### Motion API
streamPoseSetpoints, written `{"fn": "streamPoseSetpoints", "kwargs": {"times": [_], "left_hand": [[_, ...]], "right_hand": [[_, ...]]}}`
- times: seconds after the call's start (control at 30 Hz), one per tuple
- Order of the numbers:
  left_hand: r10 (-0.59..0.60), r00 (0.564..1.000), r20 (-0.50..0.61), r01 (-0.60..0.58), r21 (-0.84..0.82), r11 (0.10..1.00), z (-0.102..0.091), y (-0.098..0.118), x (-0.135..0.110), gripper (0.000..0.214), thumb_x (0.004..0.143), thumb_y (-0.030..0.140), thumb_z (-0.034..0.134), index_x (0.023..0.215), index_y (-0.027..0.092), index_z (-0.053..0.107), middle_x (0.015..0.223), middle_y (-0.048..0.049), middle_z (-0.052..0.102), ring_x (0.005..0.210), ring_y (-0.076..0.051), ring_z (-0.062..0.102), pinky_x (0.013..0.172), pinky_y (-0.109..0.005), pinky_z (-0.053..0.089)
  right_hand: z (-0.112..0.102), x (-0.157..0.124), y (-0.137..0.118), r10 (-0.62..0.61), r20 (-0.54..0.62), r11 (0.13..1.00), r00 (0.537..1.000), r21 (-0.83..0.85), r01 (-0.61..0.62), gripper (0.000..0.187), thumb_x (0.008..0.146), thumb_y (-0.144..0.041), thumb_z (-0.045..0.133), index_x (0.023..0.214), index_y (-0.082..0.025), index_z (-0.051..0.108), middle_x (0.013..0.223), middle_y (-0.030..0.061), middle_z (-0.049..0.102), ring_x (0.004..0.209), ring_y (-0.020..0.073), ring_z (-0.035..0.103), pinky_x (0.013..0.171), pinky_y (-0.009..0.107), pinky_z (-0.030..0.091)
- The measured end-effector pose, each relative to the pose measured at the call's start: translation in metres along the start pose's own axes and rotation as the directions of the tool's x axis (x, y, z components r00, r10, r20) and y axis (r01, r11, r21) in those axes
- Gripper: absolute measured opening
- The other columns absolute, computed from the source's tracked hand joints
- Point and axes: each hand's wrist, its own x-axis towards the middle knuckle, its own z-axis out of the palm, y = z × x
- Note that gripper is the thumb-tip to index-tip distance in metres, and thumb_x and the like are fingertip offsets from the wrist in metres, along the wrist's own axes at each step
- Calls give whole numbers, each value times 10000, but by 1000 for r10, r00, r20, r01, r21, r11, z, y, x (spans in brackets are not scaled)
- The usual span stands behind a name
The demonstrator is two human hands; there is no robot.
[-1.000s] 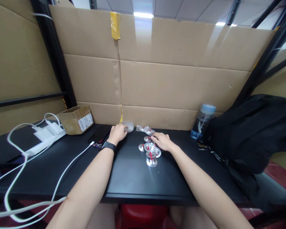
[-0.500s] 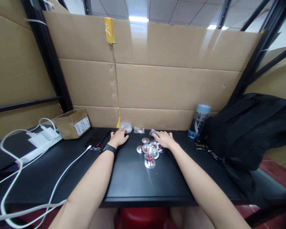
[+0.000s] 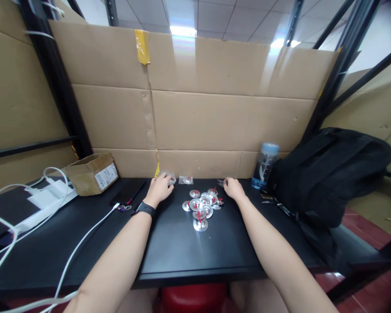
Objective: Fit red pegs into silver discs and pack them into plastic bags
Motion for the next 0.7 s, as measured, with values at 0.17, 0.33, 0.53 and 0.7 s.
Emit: {"fn": "streamPoseSetpoints", "kwargs": {"times": [0.17, 0.33, 0.53, 0.7], "left_hand": [[187, 982, -37, -191, -167, 967, -5, 30, 0, 282, 937, 319, 501, 1138, 224, 674, 1171, -98, 689, 1110, -278, 641, 998, -391, 457], [102, 993, -56, -115, -594, 796, 2, 72, -4, 366, 1017, 431, 396, 1195, 219, 635, 1211, -78, 711, 1125, -224, 661, 985, -334, 488], [148, 989, 12, -102, -668, 737, 15, 96, -14, 407, 915, 387, 586, 1283, 212, 568, 1098, -82, 751, 1029, -254, 708, 914, -360, 530], [164, 986, 26, -98, -704, 703, 20, 91, -14, 478, 856, 298, 630, 1319, 215, 542, 1028, -59, 764, 922, -233, 725, 879, -355, 544]], "right_hand": [[-10, 0, -11, -77, -137, 950, 988, 291, 115, 294, 958, -291, 498, 1085, -163, 729, 1097, 123, 759, 1024, 242, 692, 898, 316, 481], [-12, -13, -41, -214, -50, 582, 975, 795, 169, 417, 864, -524, 609, 981, -161, 777, 911, 68, 778, 751, 209, 670, 692, 309, 510], [-7, -32, -67, -322, 137, 496, 937, 867, 44, 413, 806, -551, 701, 930, -174, 816, 895, 63, 794, 797, 236, 695, 778, 354, 529], [-4, -36, -76, -265, 168, 289, 950, 953, -89, 459, 767, -550, 763, 1060, -199, 800, 1080, 105, 787, 1034, 285, 716, 981, 424, 512]]}}
